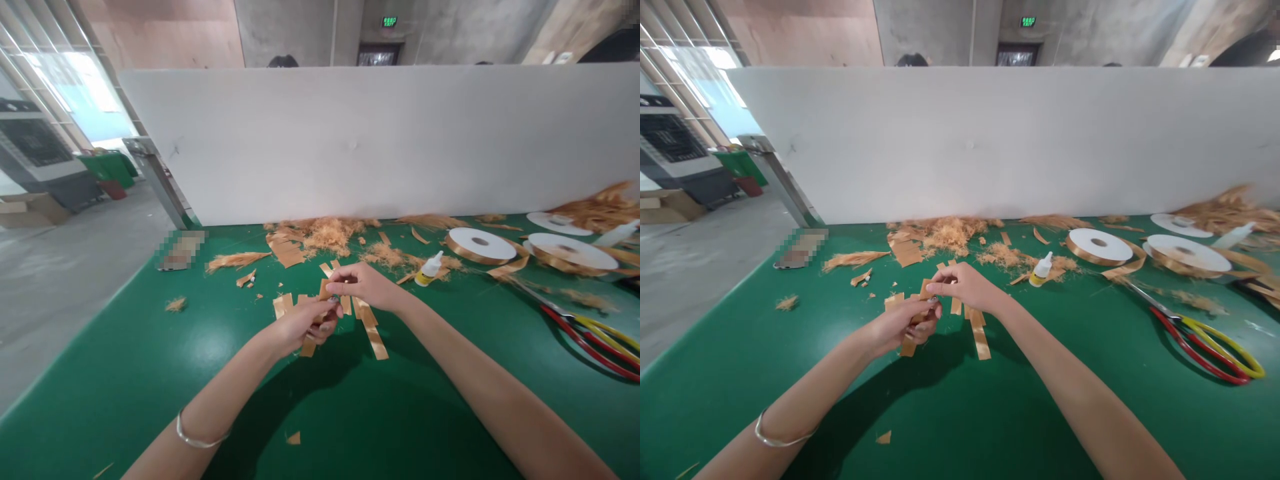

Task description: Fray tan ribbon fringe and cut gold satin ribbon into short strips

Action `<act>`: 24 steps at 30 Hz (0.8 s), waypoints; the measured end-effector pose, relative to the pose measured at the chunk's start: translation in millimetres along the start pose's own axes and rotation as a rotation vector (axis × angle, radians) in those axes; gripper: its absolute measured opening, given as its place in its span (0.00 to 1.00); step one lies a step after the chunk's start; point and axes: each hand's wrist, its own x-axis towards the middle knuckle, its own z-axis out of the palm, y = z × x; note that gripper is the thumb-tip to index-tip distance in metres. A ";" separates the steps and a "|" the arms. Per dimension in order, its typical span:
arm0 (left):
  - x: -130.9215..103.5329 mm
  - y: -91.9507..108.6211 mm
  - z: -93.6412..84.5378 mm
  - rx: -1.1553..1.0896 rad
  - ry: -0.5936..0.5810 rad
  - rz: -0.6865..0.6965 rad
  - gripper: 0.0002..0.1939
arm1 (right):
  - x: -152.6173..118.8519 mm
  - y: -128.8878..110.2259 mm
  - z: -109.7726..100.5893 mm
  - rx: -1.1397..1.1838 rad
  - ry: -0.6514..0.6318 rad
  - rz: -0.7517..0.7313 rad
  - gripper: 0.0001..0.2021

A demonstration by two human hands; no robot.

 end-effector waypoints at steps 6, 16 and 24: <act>1.7 1.6 -3.2 -0.107 -0.004 0.058 0.15 | 2.9 7.4 -1.7 -0.038 0.075 -0.030 0.17; -3.4 5.9 6.8 -0.031 0.116 0.043 0.08 | 4.7 14.3 -2.7 -0.125 0.168 0.040 0.19; 1.2 1.5 -1.3 -0.182 0.108 0.160 0.09 | -28.7 2.3 -14.8 -0.207 0.233 0.105 0.16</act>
